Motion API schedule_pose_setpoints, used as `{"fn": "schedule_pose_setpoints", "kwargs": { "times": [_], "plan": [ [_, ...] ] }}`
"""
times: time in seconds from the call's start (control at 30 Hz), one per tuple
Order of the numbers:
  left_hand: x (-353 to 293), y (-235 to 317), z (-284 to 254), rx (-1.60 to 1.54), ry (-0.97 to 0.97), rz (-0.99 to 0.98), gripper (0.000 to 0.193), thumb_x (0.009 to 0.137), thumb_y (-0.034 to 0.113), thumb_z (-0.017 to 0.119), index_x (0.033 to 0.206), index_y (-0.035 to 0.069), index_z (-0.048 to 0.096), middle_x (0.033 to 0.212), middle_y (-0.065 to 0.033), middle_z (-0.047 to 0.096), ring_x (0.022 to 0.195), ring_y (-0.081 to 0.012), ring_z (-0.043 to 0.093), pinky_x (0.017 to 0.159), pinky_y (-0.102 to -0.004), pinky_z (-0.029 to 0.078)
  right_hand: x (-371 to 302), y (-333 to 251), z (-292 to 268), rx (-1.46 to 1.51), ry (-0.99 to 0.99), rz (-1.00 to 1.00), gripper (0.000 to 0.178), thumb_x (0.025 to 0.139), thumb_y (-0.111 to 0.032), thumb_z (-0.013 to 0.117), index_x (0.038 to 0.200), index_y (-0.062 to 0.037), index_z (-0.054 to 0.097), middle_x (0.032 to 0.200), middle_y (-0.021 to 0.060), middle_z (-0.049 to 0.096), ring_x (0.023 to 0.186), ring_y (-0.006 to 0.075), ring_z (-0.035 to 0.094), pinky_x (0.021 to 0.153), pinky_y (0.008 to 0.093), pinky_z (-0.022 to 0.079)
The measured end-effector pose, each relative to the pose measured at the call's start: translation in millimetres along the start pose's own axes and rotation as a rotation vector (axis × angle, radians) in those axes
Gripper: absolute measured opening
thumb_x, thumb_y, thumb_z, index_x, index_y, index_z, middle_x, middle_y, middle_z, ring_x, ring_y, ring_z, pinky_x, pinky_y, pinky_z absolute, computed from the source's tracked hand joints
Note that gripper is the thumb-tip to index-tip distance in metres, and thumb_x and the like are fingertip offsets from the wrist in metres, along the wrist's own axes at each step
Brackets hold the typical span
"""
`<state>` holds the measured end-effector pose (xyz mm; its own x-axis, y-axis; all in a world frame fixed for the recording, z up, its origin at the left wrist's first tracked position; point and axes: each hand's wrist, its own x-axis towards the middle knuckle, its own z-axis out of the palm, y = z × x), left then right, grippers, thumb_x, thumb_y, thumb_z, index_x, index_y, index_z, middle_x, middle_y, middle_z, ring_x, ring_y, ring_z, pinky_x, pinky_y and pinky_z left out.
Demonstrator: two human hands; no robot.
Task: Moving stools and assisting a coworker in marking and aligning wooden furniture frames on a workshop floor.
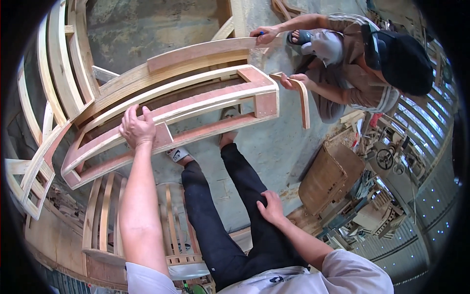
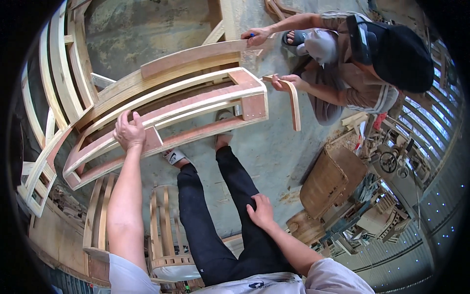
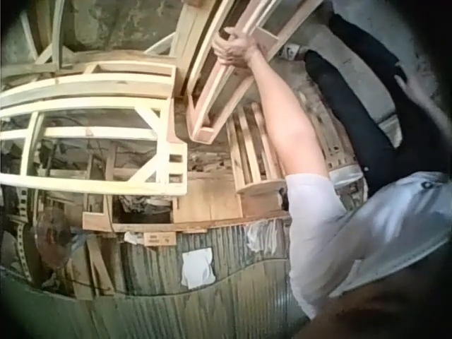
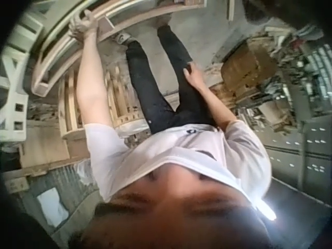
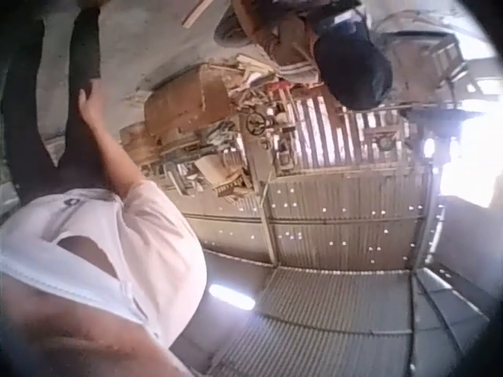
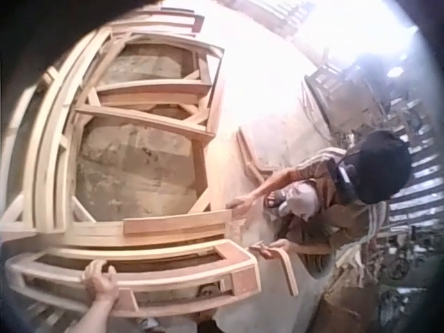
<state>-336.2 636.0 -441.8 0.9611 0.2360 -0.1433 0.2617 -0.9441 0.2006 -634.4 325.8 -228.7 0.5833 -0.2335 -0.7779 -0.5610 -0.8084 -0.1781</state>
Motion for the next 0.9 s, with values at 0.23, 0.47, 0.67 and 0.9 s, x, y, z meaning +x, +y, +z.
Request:
{"fn": "schedule_pose_setpoints", "kwargs": {
  "times": [0.23, 0.47, 0.67, 0.9],
  "plan": [
    [2, -6, -3, 0.013, -0.043, 0.001, 0.03, 0.077, 0.035, 0.054, 0.096, 0.013, 0.062, 0.101, -0.003, 0.062, 0.097, -0.023, 0.055, 0.087, -0.0379, 0.035, 25, -22, 8, -0.085, -0.095, 0.115, 0.041, 0.073, -0.023, 0.063, 0.107, -0.0027, 0.054, 0.113, 0.0173, 0.052, 0.104, 0.0347, 0.05, 0.088, 0.0423, 0.042],
    [5, -5, -5, 0.016, -0.08, -0.006, 0.028, 0.077, 0.034, 0.053, 0.091, 0.013, 0.063, 0.094, -0.0041, 0.063, 0.091, -0.0239, 0.056, 0.085, -0.0383, 0.036, 27, -33, 9, -0.123, -0.191, 0.213, 0.043, 0.074, -0.026, 0.062, 0.11, -0.0031, 0.054, 0.116, 0.0167, 0.051, 0.107, 0.0336, 0.05, 0.092, 0.0417, 0.042],
    [5, -3, -1, 0.01, -0.079, -0.007, 0.025, 0.076, 0.033, 0.054, 0.088, 0.013, 0.063, 0.088, -0.0041, 0.063, 0.089, -0.024, 0.056, 0.084, -0.0387, 0.036, 21, -24, 23, -0.149, -0.168, 0.192, 0.041, 0.074, -0.026, 0.059, 0.108, -0.005, 0.053, 0.113, 0.0139, 0.05, 0.105, 0.0316, 0.05, 0.086, 0.0446, 0.044],
    [4, -3, -2, -0.001, -0.071, -0.008, 0.021, 0.077, 0.032, 0.054, 0.083, 0.014, 0.064, 0.082, -0.0026, 0.064, 0.086, -0.0234, 0.056, 0.083, -0.0381, 0.036, 24, -27, 22, -0.137, -0.191, 0.226, 0.04, 0.073, -0.026, 0.059, 0.107, -0.0049, 0.055, 0.113, 0.0144, 0.051, 0.105, 0.0318, 0.05, 0.086, 0.0444, 0.044]
  ]
}}
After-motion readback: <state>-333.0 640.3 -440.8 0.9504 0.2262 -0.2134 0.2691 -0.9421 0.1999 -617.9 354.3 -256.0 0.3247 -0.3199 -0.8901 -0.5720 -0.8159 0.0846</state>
